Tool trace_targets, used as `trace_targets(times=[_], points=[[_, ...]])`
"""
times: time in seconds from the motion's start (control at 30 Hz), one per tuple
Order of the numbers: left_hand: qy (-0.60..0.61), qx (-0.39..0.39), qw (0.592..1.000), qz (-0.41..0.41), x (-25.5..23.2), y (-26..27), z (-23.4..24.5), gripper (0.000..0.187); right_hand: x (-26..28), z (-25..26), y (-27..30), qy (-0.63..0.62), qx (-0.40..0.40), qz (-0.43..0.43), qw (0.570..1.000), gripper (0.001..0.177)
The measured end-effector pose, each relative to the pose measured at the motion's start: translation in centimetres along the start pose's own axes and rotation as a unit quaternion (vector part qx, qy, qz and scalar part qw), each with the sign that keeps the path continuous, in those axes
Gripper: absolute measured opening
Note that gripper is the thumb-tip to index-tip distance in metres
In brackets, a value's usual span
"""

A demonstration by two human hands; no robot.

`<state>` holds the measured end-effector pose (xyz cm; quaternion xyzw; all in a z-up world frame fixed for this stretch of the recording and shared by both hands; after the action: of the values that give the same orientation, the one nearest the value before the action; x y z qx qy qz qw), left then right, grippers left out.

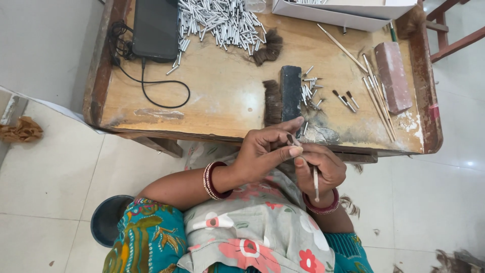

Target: Assembling small paintbrushes by inserting bristles into metal ferrules and preparing components on a workbench.

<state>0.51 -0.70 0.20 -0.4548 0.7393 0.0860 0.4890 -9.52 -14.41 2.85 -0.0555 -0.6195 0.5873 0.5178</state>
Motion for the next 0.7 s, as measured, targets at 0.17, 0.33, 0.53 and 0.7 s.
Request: trace_targets(times=[0.17,0.33,0.53,0.7], points=[[-0.027,0.023,0.999,-0.001,-0.2,-0.6,0.0,0.014,-1.1,1.3,-0.6,-0.061,0.057,-0.103,0.991,0.021],[-0.304,-0.107,0.920,-0.221,-3.7,-3.5,2.0,0.039,-8.4,5.9,-5.9,0.367,0.105,-0.085,0.920,0.015],[-0.250,-0.183,0.929,-0.200,-2.0,-4.2,4.0,0.023,-12.9,1.3,-12.8,0.293,0.198,-0.041,0.934,0.011],[-0.275,-0.183,0.922,-0.203,-2.3,-4.4,4.1,0.022,-14.7,-1.5,-13.5,0.319,0.265,-0.017,0.910,0.012]])
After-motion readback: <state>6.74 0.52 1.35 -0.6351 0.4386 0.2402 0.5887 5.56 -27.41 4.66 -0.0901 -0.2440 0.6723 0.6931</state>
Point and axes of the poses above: each hand's wrist, its own y-axis away from the middle knuckle, its own z-axis out of the back of the hand, x = y × z, the point moved 2 cm from there along -y, towards the middle knuckle, and after that the axes turned 9 degrees about -x, right-handed, at the moved point
